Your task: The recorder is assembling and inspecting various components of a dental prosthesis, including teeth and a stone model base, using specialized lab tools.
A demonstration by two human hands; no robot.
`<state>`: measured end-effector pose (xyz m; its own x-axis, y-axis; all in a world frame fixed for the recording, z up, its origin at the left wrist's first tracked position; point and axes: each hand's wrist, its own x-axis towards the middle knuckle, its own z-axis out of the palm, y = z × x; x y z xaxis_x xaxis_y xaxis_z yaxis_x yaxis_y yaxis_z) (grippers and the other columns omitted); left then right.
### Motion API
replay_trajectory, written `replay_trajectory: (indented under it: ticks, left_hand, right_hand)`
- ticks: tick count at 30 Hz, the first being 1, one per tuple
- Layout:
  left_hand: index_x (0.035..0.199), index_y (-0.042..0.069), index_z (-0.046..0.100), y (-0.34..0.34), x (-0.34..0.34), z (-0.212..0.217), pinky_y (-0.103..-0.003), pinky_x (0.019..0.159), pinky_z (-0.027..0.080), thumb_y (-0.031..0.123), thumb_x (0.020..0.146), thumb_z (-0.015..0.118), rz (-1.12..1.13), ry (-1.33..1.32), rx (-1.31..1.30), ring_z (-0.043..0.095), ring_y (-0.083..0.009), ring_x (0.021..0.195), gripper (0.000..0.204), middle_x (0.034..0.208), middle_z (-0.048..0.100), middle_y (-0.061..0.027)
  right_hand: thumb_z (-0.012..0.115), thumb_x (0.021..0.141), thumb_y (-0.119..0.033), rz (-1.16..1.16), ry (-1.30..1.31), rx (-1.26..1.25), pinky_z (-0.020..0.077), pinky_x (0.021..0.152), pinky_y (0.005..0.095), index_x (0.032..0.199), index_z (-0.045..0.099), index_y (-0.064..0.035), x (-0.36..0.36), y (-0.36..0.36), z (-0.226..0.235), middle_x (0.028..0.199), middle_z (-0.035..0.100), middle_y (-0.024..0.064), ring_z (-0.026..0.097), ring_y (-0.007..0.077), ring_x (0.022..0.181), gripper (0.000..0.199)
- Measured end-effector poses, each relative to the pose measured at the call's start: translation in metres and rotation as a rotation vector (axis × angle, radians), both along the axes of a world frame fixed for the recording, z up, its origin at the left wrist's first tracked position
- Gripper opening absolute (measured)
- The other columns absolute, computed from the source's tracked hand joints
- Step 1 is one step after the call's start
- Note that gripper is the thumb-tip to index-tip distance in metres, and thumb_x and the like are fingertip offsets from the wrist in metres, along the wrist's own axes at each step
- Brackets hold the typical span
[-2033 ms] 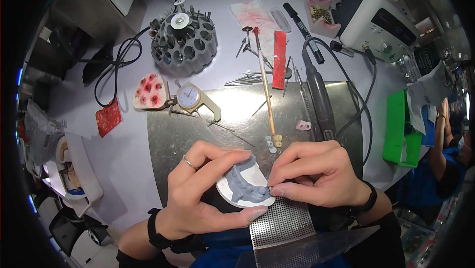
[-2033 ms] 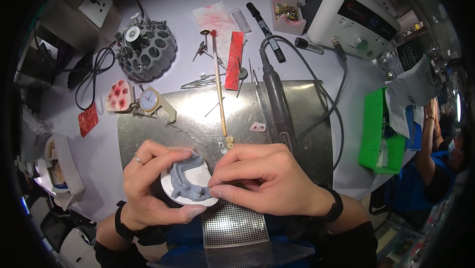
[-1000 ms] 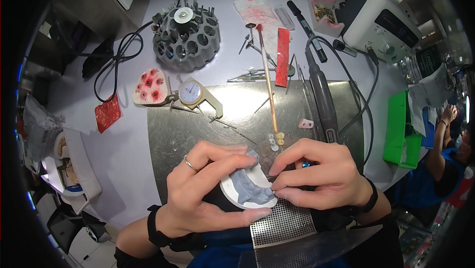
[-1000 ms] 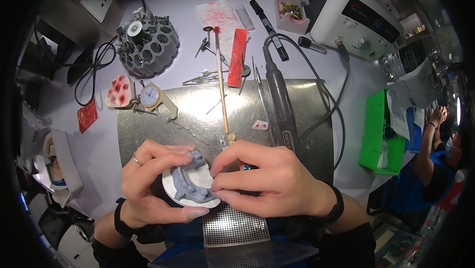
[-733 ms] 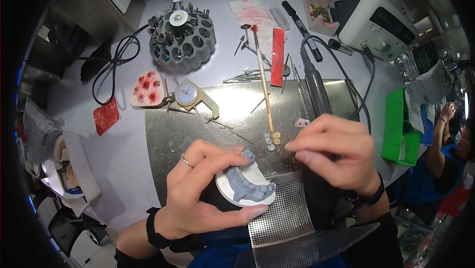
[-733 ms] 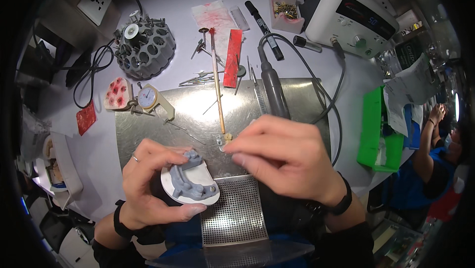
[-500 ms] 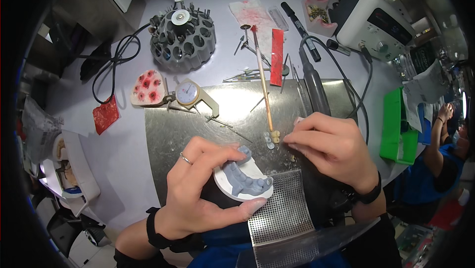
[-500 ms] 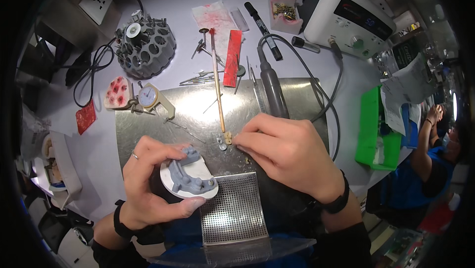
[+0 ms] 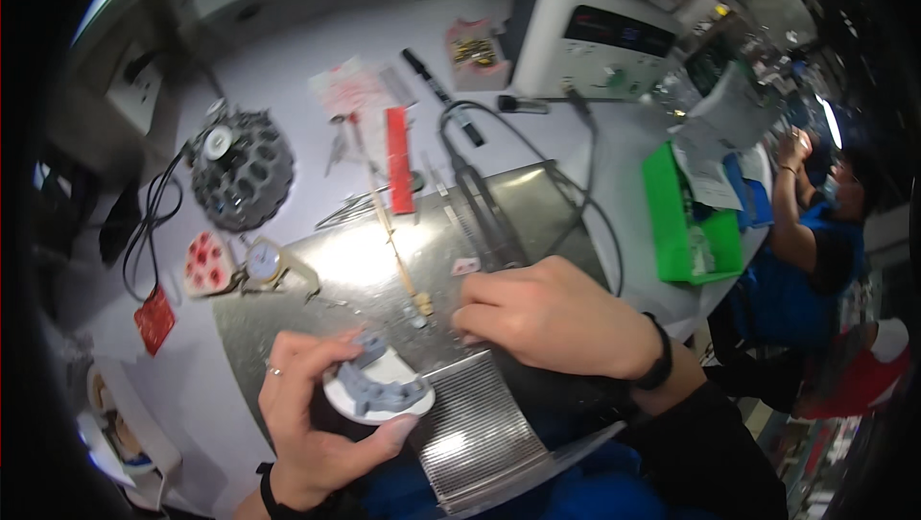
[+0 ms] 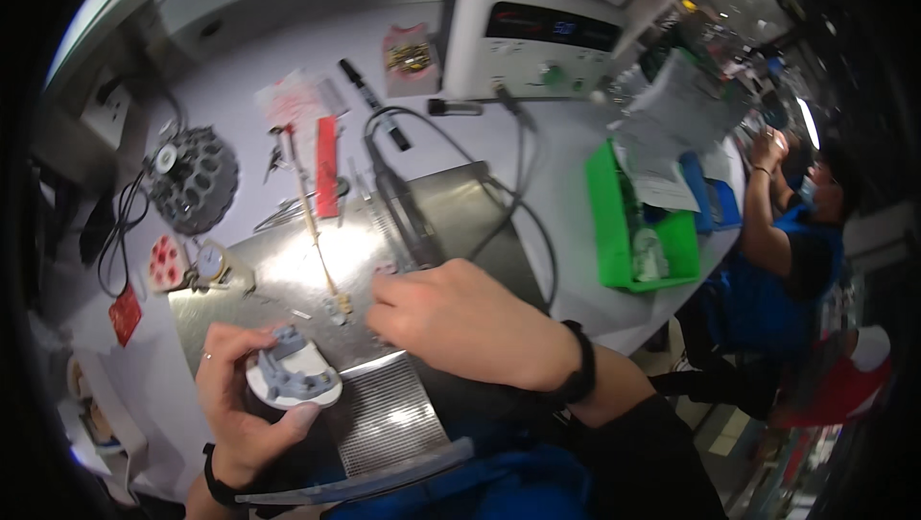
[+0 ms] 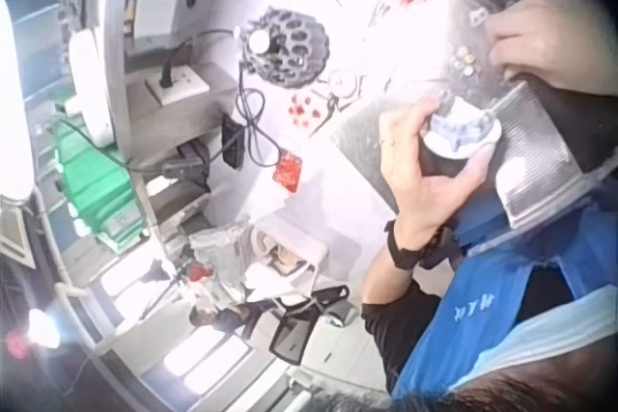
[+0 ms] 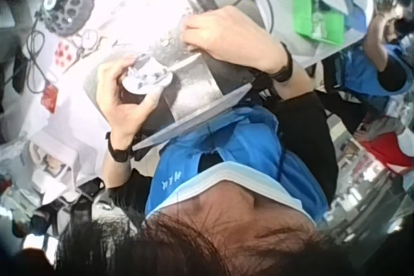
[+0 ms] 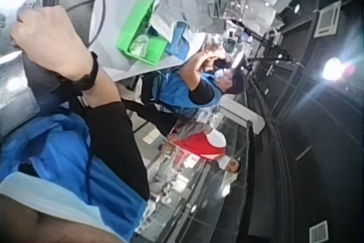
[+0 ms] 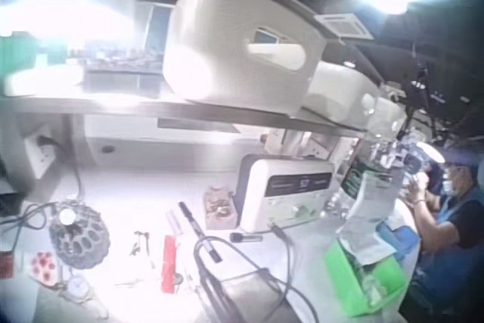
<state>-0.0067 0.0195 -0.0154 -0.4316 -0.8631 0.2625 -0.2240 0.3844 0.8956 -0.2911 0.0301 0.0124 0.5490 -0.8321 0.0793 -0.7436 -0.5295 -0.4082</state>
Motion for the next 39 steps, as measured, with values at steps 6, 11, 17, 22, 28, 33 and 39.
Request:
replay_trajectory:
  ticks: [6,11,17,22,28,33,39]
  left_hand:
    - [0.126,-0.002,0.056,0.009,-0.003,0.003,-0.036,0.099,0.049,0.027,0.077,0.089,0.013,0.078,0.257,0.061,-0.0228,0.108,0.066,0.115,0.049,-0.0096]
    - [0.124,-0.001,0.063,0.002,-0.010,-0.006,-0.032,0.087,0.053,0.018,0.070,0.094,-0.048,0.123,0.124,0.064,-0.0203,0.100,0.066,0.112,0.059,-0.0110]
    - [0.128,0.000,0.062,-0.001,-0.012,-0.008,-0.032,0.088,0.055,0.016,0.070,0.097,-0.111,0.132,0.118,0.066,-0.0205,0.103,0.069,0.118,0.061,-0.0129]
    - [0.129,-0.001,0.062,-0.001,-0.008,-0.003,-0.033,0.086,0.059,0.018,0.071,0.097,-0.120,0.102,0.077,0.069,-0.0225,0.106,0.070,0.120,0.062,-0.0145]
    - [0.129,-0.001,0.062,-0.002,-0.007,-0.003,-0.036,0.092,0.060,0.018,0.071,0.098,-0.119,0.112,0.073,0.069,-0.0256,0.110,0.071,0.121,0.062,-0.0168]
    - [0.128,-0.002,0.063,-0.002,-0.006,-0.002,-0.036,0.094,0.059,0.017,0.069,0.098,-0.114,0.110,0.077,0.069,-0.0259,0.111,0.072,0.121,0.062,-0.0172]
    - [0.128,-0.003,0.064,-0.001,-0.007,-0.001,-0.036,0.094,0.059,0.017,0.068,0.099,-0.109,0.112,0.090,0.069,-0.0261,0.109,0.072,0.121,0.062,-0.0177]
  right_hand:
    - [0.074,0.088,-0.006,-0.012,-0.592,0.169,0.0540,0.070,0.0388,0.096,0.071,-0.0019,0.007,-0.005,-0.001,0.092,0.067,0.0081,0.068,0.0272,0.078,0.010]
    - [0.077,0.088,0.000,-0.079,-0.756,0.398,0.0558,0.080,0.0343,0.100,0.078,-0.0022,0.013,-0.004,0.014,0.098,0.076,0.0097,0.072,0.0229,0.090,0.013]
    - [0.079,0.086,0.002,-0.072,-0.830,0.361,0.0523,0.067,0.0269,0.102,0.079,-0.0025,0.018,0.002,0.011,0.093,0.077,0.0084,0.068,0.0142,0.073,0.016]
    - [0.080,0.085,-0.005,-0.132,-0.815,0.472,0.0429,0.053,0.0240,0.110,0.079,-0.0072,0.026,0.005,0.008,0.085,0.076,0.0043,0.050,0.0079,0.052,0.025]
    - [0.081,0.085,-0.005,-0.161,-0.819,0.425,0.0431,0.051,0.0240,0.116,0.079,-0.0090,0.030,0.007,0.008,0.088,0.078,0.0052,0.051,0.0075,0.050,0.031]
    - [0.079,0.084,-0.003,-0.112,-0.853,0.336,0.0428,0.050,0.0236,0.117,0.079,-0.0080,0.029,0.005,0.003,0.089,0.079,0.0055,0.052,0.0068,0.049,0.033]
    - [0.076,0.084,0.000,-0.157,-0.875,0.442,0.0390,0.049,0.0198,0.121,0.077,-0.0067,0.031,0.006,0.007,0.088,0.078,0.0025,0.048,0.0018,0.051,0.037]
